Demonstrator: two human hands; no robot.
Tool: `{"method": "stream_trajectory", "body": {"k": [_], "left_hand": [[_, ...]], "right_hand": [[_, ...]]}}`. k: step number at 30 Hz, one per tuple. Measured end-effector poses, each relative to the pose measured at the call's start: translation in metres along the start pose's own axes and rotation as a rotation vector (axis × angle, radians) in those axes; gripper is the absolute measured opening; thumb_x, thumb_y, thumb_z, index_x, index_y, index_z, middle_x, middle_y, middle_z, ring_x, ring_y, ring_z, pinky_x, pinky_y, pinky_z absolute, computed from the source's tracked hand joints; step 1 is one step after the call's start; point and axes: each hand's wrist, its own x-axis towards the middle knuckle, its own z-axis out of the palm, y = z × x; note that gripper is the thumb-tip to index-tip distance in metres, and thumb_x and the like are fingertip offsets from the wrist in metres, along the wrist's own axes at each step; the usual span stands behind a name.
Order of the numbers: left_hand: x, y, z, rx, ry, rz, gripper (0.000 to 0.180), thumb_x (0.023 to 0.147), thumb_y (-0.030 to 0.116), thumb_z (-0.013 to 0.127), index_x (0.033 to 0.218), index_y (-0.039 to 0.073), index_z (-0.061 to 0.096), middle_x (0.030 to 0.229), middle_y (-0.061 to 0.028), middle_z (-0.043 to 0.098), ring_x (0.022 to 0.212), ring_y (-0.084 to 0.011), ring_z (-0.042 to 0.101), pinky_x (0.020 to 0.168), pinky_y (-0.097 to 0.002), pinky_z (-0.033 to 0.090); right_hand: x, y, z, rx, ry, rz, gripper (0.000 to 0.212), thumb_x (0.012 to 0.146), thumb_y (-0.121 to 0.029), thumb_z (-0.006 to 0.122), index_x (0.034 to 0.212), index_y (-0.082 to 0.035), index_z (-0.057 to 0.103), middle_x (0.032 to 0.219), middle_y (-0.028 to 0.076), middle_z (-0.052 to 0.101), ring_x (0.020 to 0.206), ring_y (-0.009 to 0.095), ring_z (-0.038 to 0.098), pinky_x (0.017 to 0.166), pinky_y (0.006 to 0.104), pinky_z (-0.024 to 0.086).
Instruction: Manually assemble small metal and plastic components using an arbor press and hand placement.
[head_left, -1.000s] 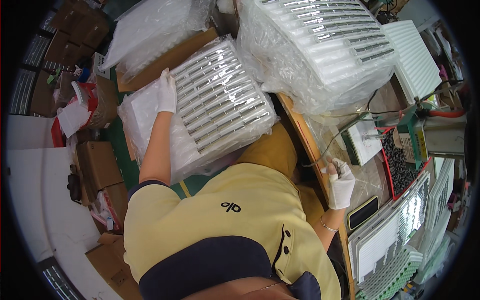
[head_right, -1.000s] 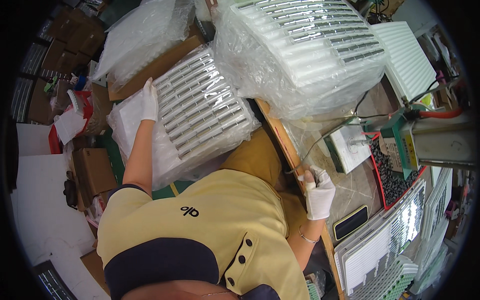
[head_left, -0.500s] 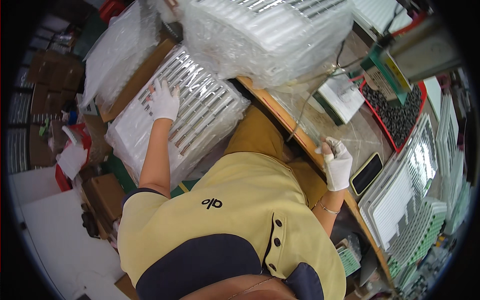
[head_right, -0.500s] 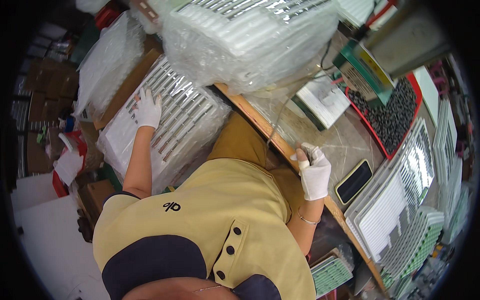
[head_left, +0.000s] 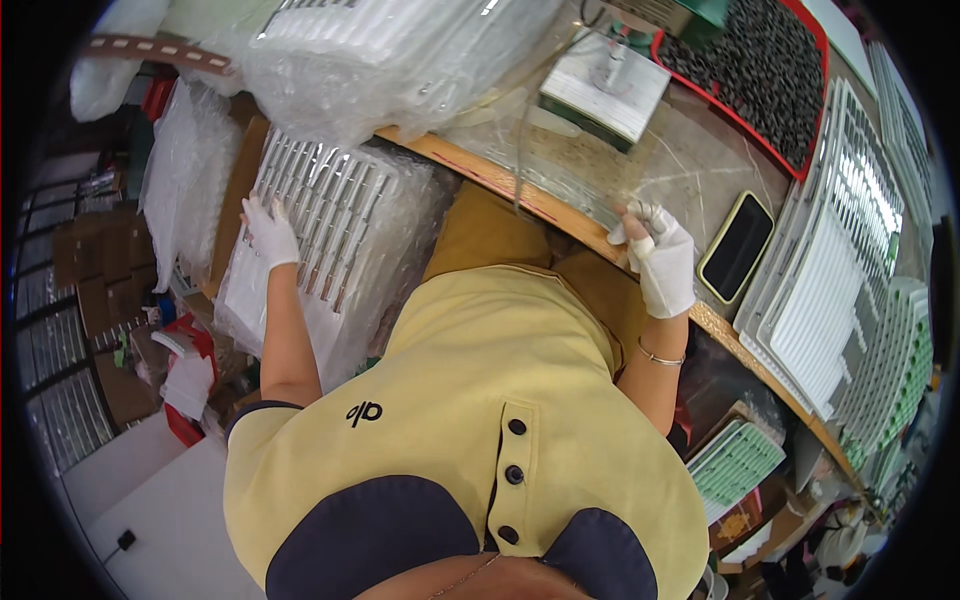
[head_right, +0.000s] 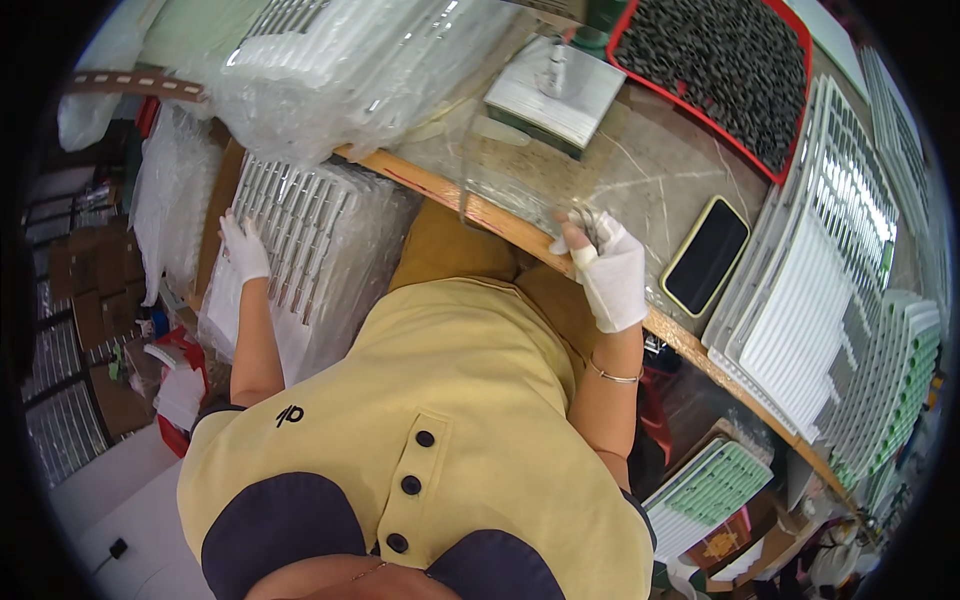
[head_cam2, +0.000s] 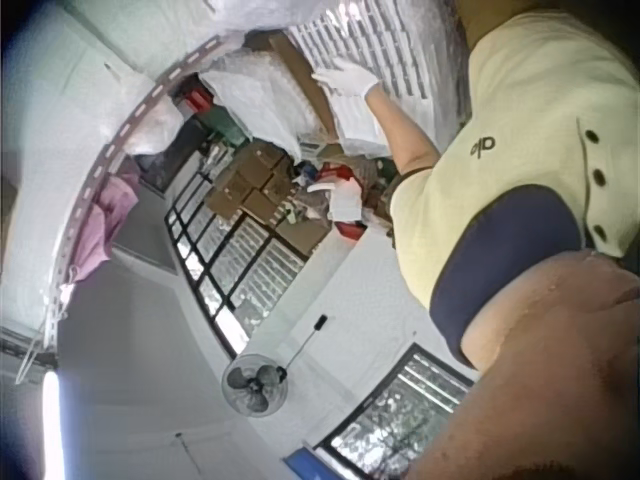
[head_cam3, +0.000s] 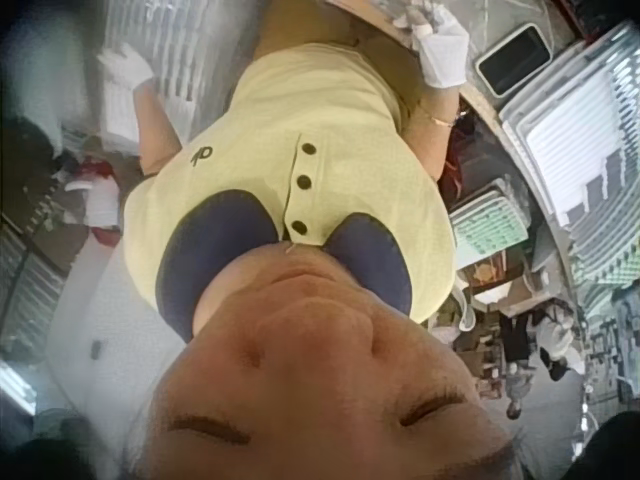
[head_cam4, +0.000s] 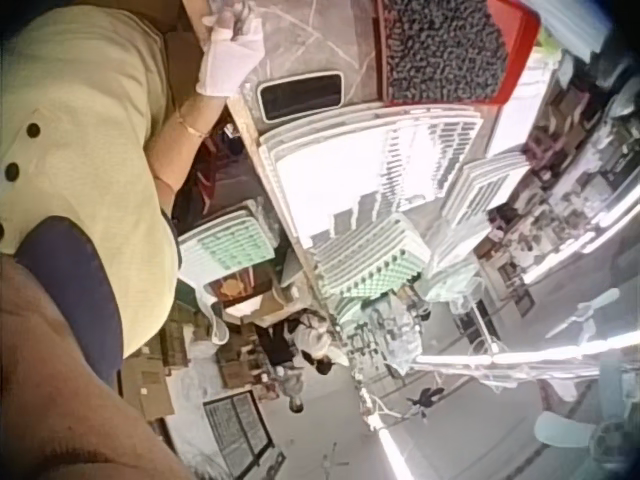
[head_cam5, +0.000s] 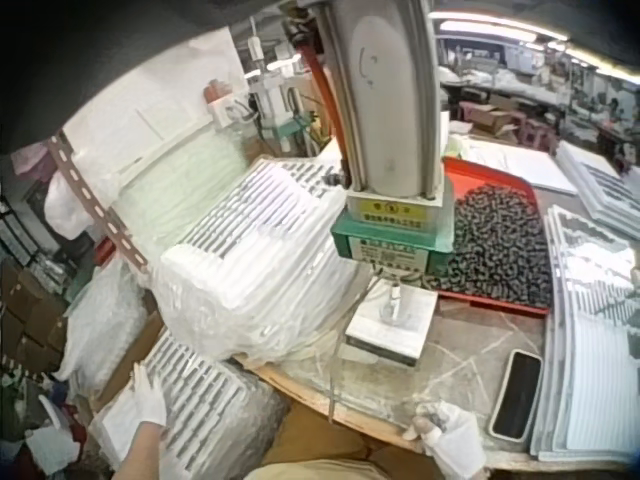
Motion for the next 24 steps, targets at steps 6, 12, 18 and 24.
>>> {"method": "stream_trajectory", "body": {"k": [6,12,18,24], "left_hand": [[-0.026,0.135,-0.050,-0.253,-0.152,0.755,0.021,0.082,0.016,0.062,0.101,0.007,0.064,0.101,-0.0121,0.064,0.100,-0.0325,0.058,0.090,-0.0407,0.044],[-0.108,0.208,0.002,-0.389,-0.908,0.712,0.013,0.080,0.004,0.060,0.092,0.006,0.063,0.101,-0.0165,0.064,0.096,-0.0351,0.060,0.084,-0.0400,0.048],[-0.140,0.173,0.088,-0.447,-0.689,0.665,0.043,0.082,-0.008,0.053,0.122,0.004,0.044,0.120,-0.0205,0.052,0.106,-0.0349,0.052,0.094,-0.0329,0.041],[-0.151,0.115,0.148,-0.553,-1.143,0.010,0.047,0.087,0.005,0.052,0.132,0.006,0.038,0.136,-0.0232,0.040,0.122,-0.0375,0.043,0.100,-0.0347,0.036]], "right_hand": [[0.006,0.023,-0.028,0.384,-0.119,-0.039,0.021,0.089,-0.018,0.059,0.099,-0.001,0.065,0.068,0.001,0.062,0.049,0.002,0.043,0.043,0.0166,0.031],[0.006,0.011,-0.024,0.193,-0.095,-0.035,0.020,0.089,-0.017,0.060,0.099,-0.001,0.065,0.069,0.001,0.062,0.055,0.003,0.047,0.050,0.0183,0.035],[0.009,0.013,-0.022,0.202,-0.124,-0.061,0.022,0.089,-0.019,0.061,0.100,-0.001,0.064,0.070,0.000,0.061,0.054,0.003,0.043,0.050,0.0183,0.033],[0.010,0.015,-0.024,0.178,-0.171,-0.054,0.022,0.089,-0.017,0.061,0.101,0.002,0.064,0.071,0.000,0.061,0.059,0.005,0.051,0.053,0.0194,0.038]]}}
